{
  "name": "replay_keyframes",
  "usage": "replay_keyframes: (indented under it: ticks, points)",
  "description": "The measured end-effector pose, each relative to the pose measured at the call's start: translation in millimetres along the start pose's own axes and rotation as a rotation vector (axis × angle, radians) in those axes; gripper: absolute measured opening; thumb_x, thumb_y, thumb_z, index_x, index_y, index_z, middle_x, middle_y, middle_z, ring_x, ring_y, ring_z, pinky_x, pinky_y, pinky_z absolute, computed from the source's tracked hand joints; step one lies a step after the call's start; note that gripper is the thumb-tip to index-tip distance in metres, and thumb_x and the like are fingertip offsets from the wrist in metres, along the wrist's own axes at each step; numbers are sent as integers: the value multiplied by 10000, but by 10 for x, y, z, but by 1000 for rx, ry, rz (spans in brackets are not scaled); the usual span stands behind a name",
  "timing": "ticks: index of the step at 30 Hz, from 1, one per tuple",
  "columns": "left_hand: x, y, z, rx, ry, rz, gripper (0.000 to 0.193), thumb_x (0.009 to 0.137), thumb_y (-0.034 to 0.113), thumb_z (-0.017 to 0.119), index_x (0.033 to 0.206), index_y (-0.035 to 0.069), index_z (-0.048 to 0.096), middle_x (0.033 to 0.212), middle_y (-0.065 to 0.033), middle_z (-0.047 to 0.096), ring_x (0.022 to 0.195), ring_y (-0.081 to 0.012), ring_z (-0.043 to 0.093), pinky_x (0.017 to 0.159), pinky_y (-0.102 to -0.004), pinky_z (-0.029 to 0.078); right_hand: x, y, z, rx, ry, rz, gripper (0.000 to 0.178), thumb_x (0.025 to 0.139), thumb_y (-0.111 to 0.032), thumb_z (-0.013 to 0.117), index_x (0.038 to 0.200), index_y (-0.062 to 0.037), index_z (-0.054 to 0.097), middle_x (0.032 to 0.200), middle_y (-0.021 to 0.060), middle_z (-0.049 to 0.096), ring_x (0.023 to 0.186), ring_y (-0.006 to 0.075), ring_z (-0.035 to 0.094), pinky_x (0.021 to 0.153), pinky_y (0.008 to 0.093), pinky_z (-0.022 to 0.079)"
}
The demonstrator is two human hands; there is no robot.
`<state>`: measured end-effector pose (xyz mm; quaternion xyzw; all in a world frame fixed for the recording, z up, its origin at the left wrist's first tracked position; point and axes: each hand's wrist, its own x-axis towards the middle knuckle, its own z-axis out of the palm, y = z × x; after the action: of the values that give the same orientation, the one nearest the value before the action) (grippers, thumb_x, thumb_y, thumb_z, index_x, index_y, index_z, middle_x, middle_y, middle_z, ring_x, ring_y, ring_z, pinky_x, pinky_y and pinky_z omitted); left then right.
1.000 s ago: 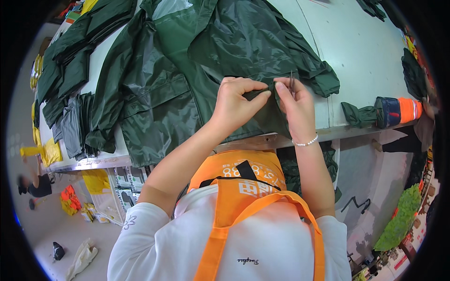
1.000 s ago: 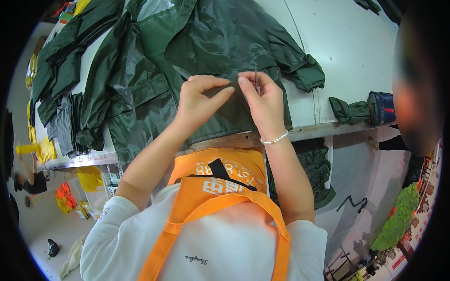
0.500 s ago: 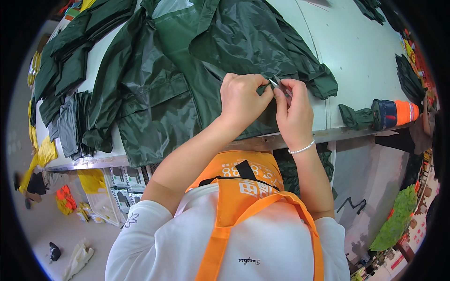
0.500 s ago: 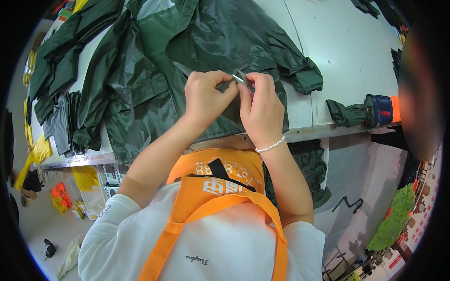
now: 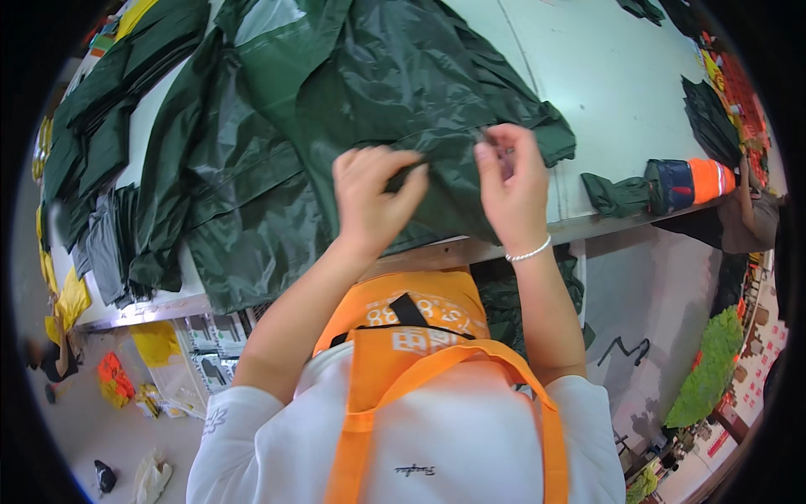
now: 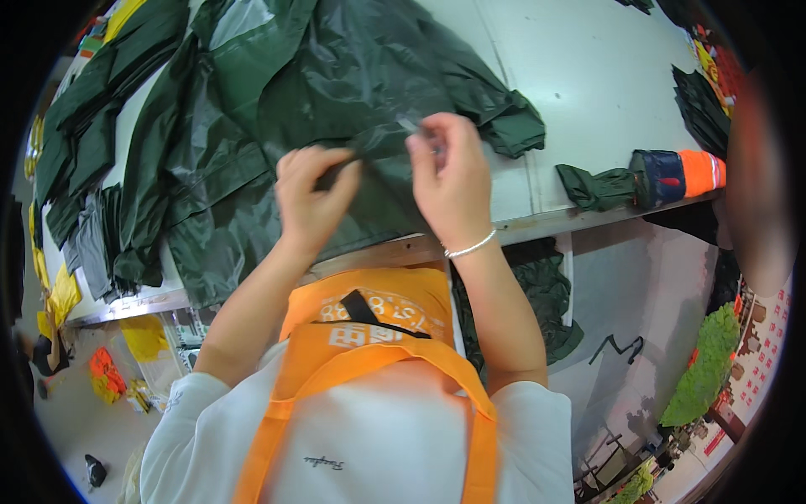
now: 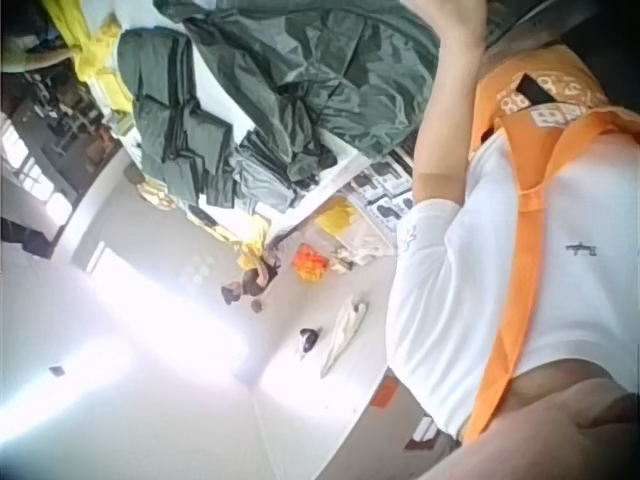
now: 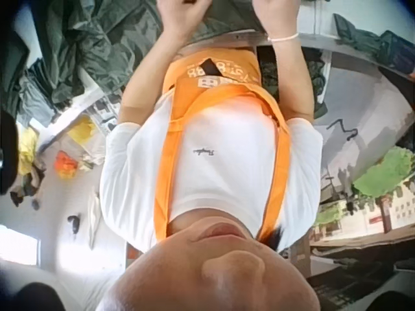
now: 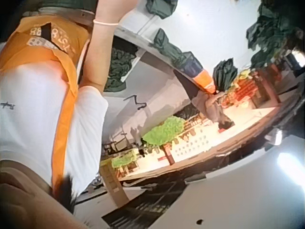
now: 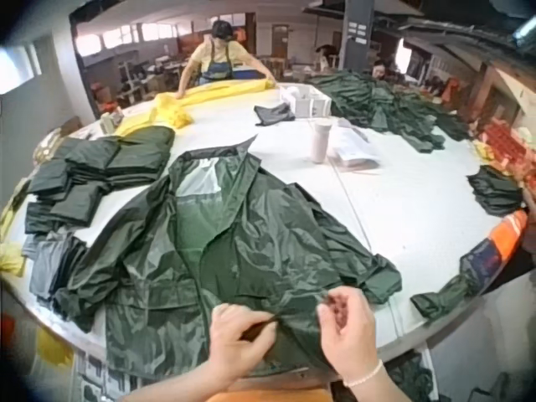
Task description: The person folds a green jacket on a white table. They smooth the fabric, fold the sleeves inward, fold the jacket in half, and then fold it again into a compact rectangle. The folded jacket is placed on a stack of similar jackets.
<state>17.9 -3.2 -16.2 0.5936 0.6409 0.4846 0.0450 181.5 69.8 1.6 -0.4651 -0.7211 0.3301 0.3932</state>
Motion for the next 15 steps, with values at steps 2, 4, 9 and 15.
replay_keyframes:
  ticks: [2, 4, 9, 15]
  points:
    - [-447, -135, -100, -142, 43, -241, 179, 741, 7, 662, 862, 43, 535, 784, -54, 512, 699, -160, 489, 708, -298, 420, 167, 353, -266, -12, 149, 106, 379, 812, -212, 714, 1078, 6, 555, 972, 126, 586, 859, 194, 572, 749, 298, 484]
    - [-1010, -377, -241, -183, -88, -263, 298, 682, -40, 639, 927, 45, 492, 870, -117, 533, 809, -280, 520, 928, -417, 400, 295, 1040, -581, -253, 377, 232, 451, 797, -238, 736, 1101, 32, 540, 982, 118, 570, 905, 202, 557, 783, 304, 478]
    - [-1476, -494, -643, -31, -408, -474, 630, 605, -52, 561, 1219, 20, 444, 1328, -189, 410, 1254, -341, 387, 1086, -405, 269, 279, 2233, -1043, 846, 171, 1092, 474, 825, -164, 702, 1209, 43, 518, 798, 35, 560, 546, 66, 430, 480, 218, 371]
    - [-449, -35, -344, -414, -308, -608, 588, 821, 129, 571, 1363, 4, 380, 1331, -160, 481, 1264, -264, 429, 1080, -375, 288, 584, 834, -547, 583, 187, 260, 403, 780, 30, 666, 1172, -26, 591, 779, -19, 544, 566, 27, 422, 508, 170, 363]
